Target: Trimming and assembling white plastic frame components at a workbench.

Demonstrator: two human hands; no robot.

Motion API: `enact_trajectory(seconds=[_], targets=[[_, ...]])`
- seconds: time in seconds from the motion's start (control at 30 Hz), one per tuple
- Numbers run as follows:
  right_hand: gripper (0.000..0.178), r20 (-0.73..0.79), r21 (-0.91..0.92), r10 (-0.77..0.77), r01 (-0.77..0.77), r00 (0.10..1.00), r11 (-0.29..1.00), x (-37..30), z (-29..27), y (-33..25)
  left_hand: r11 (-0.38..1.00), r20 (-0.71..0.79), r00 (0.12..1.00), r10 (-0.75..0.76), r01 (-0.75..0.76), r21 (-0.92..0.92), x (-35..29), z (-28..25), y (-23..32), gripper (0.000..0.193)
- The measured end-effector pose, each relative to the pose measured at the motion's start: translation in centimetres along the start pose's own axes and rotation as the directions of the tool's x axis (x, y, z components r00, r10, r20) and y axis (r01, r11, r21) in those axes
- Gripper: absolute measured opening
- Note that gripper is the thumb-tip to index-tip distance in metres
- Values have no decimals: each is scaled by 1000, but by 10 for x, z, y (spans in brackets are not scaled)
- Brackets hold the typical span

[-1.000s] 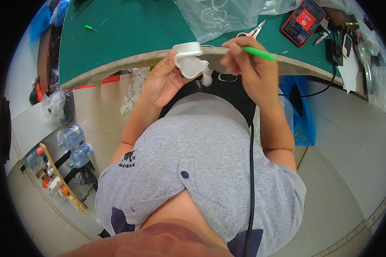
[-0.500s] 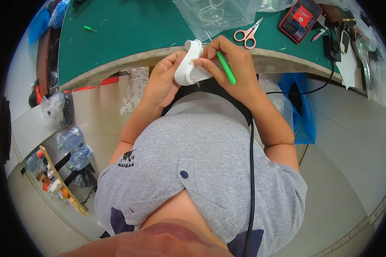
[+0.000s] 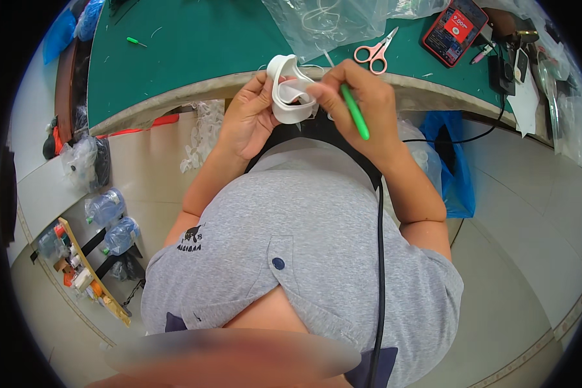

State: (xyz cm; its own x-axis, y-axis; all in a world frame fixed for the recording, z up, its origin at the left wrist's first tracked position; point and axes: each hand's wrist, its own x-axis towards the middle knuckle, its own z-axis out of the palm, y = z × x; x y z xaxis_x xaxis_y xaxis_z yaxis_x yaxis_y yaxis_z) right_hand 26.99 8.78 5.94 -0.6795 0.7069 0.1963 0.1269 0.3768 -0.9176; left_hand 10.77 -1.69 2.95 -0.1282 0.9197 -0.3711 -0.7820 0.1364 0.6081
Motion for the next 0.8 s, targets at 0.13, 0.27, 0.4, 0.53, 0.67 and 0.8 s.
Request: enact_trajectory(seconds=[0.13,0.27,0.4,0.53,0.67,0.8], targets=[[24,70,28,5,-7,998,1000,-1,13,1,990,-124,983,132,-125,66,9,5,-9,17],[25,93,25,55,-58,994,998,0,20,-4,925,-197,917,347,-301,230,18,11,-21,14],[21,66,-8,3,-3,998,1000,2,25,-1,883,-176,890,420,-357,304,20,13,-26,13],[16,-114,-398,-312,245,943,884,21,11,17,904,-160,912,377,-324,280,19,16,-20,14],[17,-144,-297,-163,114,976,948,24,10,20,977,-146,966,211,-204,62,20,18,-13,15],[21,31,34,58,-59,998,998,25,-2,12,978,-140,968,210,-210,14,17,17,-8,17]])
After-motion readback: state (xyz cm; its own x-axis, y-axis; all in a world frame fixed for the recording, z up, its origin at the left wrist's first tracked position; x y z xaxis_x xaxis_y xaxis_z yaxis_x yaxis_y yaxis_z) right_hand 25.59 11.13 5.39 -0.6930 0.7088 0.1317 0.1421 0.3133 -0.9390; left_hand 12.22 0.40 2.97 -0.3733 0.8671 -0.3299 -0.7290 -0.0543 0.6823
